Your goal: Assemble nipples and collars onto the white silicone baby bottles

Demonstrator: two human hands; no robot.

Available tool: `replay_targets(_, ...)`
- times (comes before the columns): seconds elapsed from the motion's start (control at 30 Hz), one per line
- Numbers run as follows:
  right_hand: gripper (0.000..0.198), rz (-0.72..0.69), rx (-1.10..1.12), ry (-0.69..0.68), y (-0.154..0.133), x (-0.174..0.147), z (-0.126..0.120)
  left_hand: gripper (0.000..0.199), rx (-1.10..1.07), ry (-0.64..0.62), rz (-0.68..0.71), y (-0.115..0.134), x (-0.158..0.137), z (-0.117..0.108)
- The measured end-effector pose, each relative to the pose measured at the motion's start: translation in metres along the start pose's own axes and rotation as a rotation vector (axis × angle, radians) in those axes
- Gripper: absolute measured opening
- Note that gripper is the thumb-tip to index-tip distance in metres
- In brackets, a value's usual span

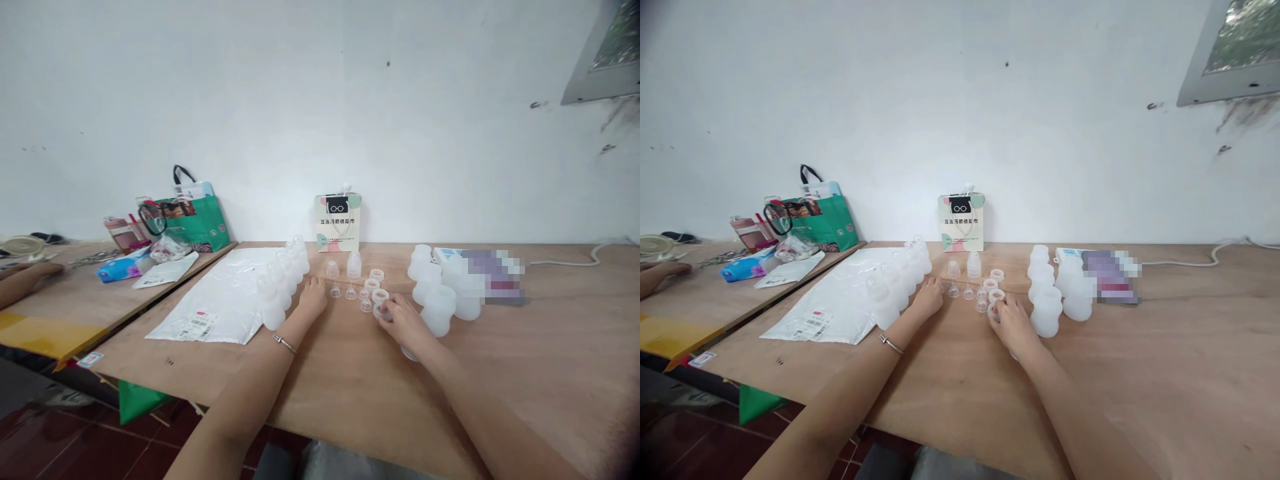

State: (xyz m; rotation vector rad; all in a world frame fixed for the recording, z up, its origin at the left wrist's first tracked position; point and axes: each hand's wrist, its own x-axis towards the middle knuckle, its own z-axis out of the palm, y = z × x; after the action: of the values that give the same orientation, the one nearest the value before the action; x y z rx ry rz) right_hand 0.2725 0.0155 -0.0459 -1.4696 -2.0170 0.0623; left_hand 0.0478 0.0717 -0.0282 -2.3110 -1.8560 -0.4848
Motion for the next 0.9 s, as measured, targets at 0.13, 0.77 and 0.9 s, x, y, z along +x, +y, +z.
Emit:
replay_targets(0.13, 0.007, -0.007, 0.029, 0.000, 0.000, 0.000, -0.002, 0.033, 0.022, -0.035, -0.023, 0.000, 0.000, -0.003)
replay_targets(0.77, 0.018, 0.656, 1.771, -0.225, -0.057, -0.001, -0.009, 0.027, -0.901, 0.324, 0.221, 0.032, -0.023, -0.050)
replay_targets(0.9, 0.017, 0.683, 1.815, -0.235, -0.060, -0.001, -0.005, 0.021, -1.135, 0.220, 0.310, 0.049, -0.036, -0.058)
